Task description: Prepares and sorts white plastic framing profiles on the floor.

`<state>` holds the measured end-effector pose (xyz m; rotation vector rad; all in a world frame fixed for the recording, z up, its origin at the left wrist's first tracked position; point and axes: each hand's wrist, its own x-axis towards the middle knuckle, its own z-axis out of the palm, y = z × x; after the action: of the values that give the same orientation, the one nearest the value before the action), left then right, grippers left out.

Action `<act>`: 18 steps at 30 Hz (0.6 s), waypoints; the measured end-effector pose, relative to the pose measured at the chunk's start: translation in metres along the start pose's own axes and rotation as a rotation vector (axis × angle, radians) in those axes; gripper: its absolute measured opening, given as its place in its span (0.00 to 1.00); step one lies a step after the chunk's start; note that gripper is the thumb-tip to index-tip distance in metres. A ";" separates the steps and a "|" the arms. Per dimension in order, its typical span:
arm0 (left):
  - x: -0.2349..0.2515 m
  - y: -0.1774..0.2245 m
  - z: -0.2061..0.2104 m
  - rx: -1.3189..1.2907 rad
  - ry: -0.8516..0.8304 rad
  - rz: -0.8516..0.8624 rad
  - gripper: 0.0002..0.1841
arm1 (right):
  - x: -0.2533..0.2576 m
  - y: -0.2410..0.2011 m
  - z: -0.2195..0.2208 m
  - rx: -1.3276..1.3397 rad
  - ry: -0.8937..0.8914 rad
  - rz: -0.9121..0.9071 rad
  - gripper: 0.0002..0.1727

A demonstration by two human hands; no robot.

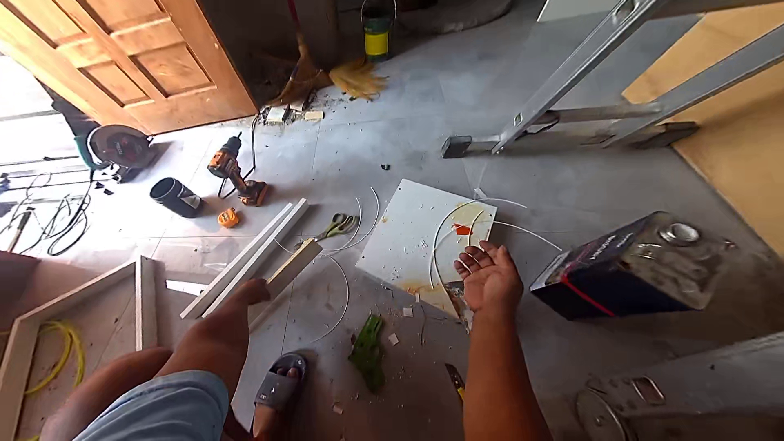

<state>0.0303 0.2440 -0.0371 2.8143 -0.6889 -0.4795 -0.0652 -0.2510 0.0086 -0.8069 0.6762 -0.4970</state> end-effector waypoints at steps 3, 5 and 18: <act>0.049 -0.032 0.030 -0.510 -0.190 -0.570 0.21 | 0.003 0.011 -0.009 0.007 -0.051 0.044 0.27; 0.058 -0.016 0.033 -0.713 -0.061 -0.689 0.30 | 0.006 0.020 -0.012 -0.018 -0.052 0.075 0.26; 0.084 -0.011 0.003 -0.241 -0.053 -0.432 0.28 | -0.010 0.045 0.010 -0.202 -0.081 0.207 0.20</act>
<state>0.1034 0.2129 -0.0650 2.7176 -0.0166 -0.6588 -0.0579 -0.2128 -0.0180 -0.9300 0.7331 -0.2096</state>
